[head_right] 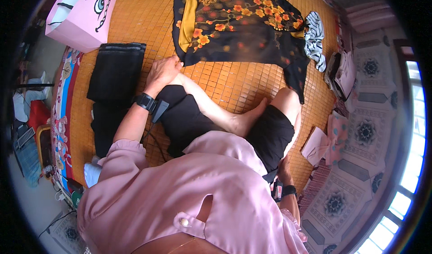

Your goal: The person folds several clothing items on a mat, including a floral shirt and yellow fabric.

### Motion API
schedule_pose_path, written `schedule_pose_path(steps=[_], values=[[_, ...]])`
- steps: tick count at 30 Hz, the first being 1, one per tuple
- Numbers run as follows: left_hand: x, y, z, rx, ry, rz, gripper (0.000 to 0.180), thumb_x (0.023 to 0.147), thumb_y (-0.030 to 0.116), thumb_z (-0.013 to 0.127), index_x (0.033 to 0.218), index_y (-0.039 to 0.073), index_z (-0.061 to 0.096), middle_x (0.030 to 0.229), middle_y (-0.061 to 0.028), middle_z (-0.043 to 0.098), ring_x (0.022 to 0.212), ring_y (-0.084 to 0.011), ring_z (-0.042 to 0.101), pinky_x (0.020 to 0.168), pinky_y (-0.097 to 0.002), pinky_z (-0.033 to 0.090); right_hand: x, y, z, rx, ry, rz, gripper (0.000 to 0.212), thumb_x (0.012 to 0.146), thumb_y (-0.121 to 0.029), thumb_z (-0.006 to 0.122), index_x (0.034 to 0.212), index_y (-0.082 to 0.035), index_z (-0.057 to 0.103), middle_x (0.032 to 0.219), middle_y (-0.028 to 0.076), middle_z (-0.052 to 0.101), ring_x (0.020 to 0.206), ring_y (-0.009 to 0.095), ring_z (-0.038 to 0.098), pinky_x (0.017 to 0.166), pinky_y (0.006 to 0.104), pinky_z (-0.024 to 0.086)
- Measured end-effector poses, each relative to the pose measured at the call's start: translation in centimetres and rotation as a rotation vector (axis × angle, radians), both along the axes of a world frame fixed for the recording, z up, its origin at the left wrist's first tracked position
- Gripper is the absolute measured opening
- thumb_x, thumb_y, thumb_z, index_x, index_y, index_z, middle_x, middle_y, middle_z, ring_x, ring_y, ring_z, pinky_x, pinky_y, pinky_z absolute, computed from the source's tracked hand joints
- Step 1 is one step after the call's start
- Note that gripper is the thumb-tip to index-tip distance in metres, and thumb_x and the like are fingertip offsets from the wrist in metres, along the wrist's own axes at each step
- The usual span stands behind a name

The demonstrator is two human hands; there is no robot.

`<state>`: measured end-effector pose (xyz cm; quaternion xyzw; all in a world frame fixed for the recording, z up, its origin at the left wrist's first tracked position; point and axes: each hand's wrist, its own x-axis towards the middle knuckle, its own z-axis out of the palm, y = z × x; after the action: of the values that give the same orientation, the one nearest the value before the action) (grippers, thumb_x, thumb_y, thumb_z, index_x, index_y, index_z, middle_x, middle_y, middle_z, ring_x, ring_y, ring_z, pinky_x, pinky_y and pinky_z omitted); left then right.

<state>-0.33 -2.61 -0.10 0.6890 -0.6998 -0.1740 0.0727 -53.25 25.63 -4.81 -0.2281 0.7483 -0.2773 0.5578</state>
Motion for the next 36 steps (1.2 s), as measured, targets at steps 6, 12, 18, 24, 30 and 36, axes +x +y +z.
schedule_pose_path(steps=[6,12,18,24,30,36], values=[[-0.4,-0.1,0.4,-0.012,-0.031,-0.076,0.027,0.082,0.030,0.051,0.088,0.005,0.057,0.086,-0.0164,0.062,0.085,-0.0319,0.059,0.078,-0.0434,0.042,2.3,-2.1,4.0,-0.009,0.083,-0.018,0.058,0.085,-0.063,0.030,0.089,-0.011,0.055,0.075,0.003,0.054,0.065,0.012,0.050,0.057,0.0253,0.040],[-0.2,0.9,1.9,-0.085,-0.037,-0.130,0.027,0.081,0.031,0.053,0.090,0.005,0.058,0.087,-0.0146,0.062,0.087,-0.0308,0.057,0.077,-0.0429,0.040,4.0,-1.9,6.7,-0.627,0.903,0.824,0.046,0.096,-0.027,0.026,0.137,-0.007,0.017,0.113,0.019,0.046,0.098,0.024,0.047,0.085,0.0313,0.040],[-0.1,0.9,1.4,-0.136,-0.014,-0.108,0.026,0.081,0.028,0.052,0.088,0.004,0.058,0.085,-0.0134,0.062,0.088,-0.0272,0.057,0.078,-0.0399,0.039,6.6,-3.3,10.0,-0.658,0.859,0.868,0.062,0.082,0.007,0.043,0.136,-0.001,0.013,0.124,0.025,0.040,0.111,0.036,0.044,0.091,0.0355,0.039],[0.1,0.9,1.0,-0.101,-0.024,-0.075,0.024,0.081,0.027,0.053,0.086,0.004,0.057,0.085,-0.0125,0.062,0.086,-0.0268,0.057,0.077,-0.0397,0.040,5.2,-4.7,8.7,-0.556,1.002,0.967,0.069,0.075,0.007,0.047,0.134,0.006,0.011,0.107,0.028,0.046,0.088,0.037,0.051,0.076,0.0395,0.044],[0.4,1.3,0.3,-0.172,-0.005,-0.045,0.022,0.079,0.028,0.056,0.083,0.006,0.058,0.083,-0.0109,0.063,0.082,-0.0283,0.058,0.074,-0.0414,0.040,2.8,-6.5,7.2,-0.487,0.973,1.033,0.052,0.074,0.002,0.049,0.118,0.003,0.020,0.096,0.023,0.048,0.080,0.033,0.052,0.068,0.0382,0.043],[-0.1,1.4,1.0,-0.158,-0.030,-0.053,0.020,0.078,0.024,0.057,0.083,0.006,0.056,0.085,-0.0103,0.061,0.087,-0.0267,0.056,0.077,-0.0396,0.038,0.0,-8.1,6.7,-0.370,0.861,1.058,0.037,0.073,-0.003,0.052,0.102,0.000,0.028,0.084,0.019,0.049,0.071,0.030,0.052,0.061,0.0368,0.042]])
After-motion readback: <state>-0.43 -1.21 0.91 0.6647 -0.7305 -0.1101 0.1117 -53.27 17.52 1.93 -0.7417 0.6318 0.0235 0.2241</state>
